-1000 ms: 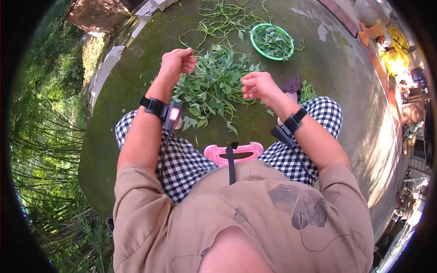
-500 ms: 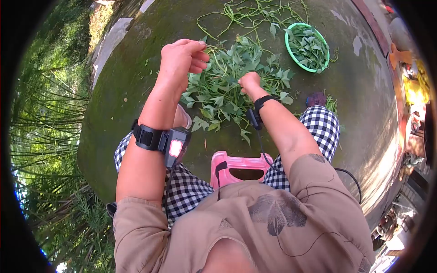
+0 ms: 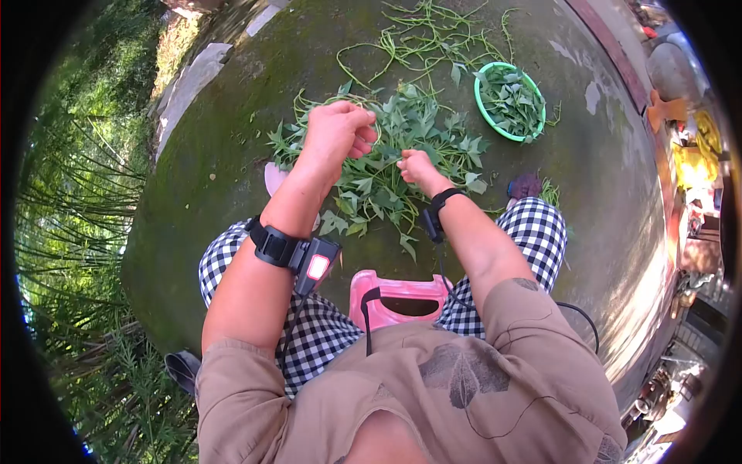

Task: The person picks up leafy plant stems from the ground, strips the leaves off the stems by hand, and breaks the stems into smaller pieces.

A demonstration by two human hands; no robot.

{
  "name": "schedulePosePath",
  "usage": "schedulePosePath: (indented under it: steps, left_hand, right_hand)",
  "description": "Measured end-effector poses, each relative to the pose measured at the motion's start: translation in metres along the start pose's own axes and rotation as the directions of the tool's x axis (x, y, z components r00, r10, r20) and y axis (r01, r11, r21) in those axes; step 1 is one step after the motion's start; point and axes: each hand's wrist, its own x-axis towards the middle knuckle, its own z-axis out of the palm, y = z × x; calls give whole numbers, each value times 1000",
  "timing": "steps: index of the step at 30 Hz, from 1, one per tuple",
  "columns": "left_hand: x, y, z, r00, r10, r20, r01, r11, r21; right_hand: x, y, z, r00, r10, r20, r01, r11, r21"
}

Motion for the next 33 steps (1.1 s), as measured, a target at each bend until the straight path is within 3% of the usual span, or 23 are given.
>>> schedulePosePath:
  steps: [1, 3, 5, 9, 11, 13, 14, 15, 17, 22, 26, 29, 30, 33]
  left_hand:
    - [1, -1, -1, 1000, -5, -2, 5, 1000, 1]
    - [2, 2, -1, 1000, -9, -11, 9, 1000, 8]
    - [1, 7, -2, 999, -25, -22, 26, 999, 30]
    - [8, 5, -2, 999, 19, -32, -17, 998, 61]
    - [15, 3, 2, 991, 115, -73, -106, 988, 112]
    - [24, 0, 4, 971, 225, -86, -205, 958, 201]
    - [24, 2, 6, 969, 238, -62, -222, 955, 197]
    - [20, 4, 10, 980, 198, 12, -197, 966, 167]
    - [12, 11, 21, 977, 129, 170, -149, 982, 114]
    - [-6, 9, 47, 798, -6, 602, 129, 978, -162]
    - [4, -6, 63, 746, -3, 665, 228, 941, -251]
    - [12, -13, 71, 668, -93, 738, 426, 861, -278]
    - [16, -14, 73, 611, -165, 775, 560, 781, -275]
    - [24, -17, 83, 625, -287, 726, 641, 719, -268]
  right_hand:
    - [0, -3, 5, 1000, -5, -16, 5, 1000, 5]
    - [13, -3, 17, 970, -216, -111, 188, 957, -219]
    - [6, -16, 19, 882, -447, -148, 342, 823, -454]
    - [-38, -81, 6, 774, -631, -52, 561, 722, -405]
    - [-63, -107, -12, 687, -726, -22, 681, 655, -328]
    - [-103, -135, -44, 682, -731, 12, 723, 672, -160]
    - [-134, -148, -59, 733, -680, 17, 679, 730, -83]
    - [-164, -159, -75, 779, -626, 25, 626, 780, -7]
    - [-214, -165, -101, 764, -645, 3, 644, 762, 67]
    - [-262, -148, -131, 742, -669, -45, 671, 739, 62]
    - [-247, -136, -138, 762, -640, -94, 642, 766, -13]
    - [-236, -136, -147, 749, -662, -34, 640, 735, -224]
    - [-225, -130, -148, 520, -850, -77, 711, 481, -513]
    - [-218, -130, -154, 345, -939, -3, 591, 220, -776]
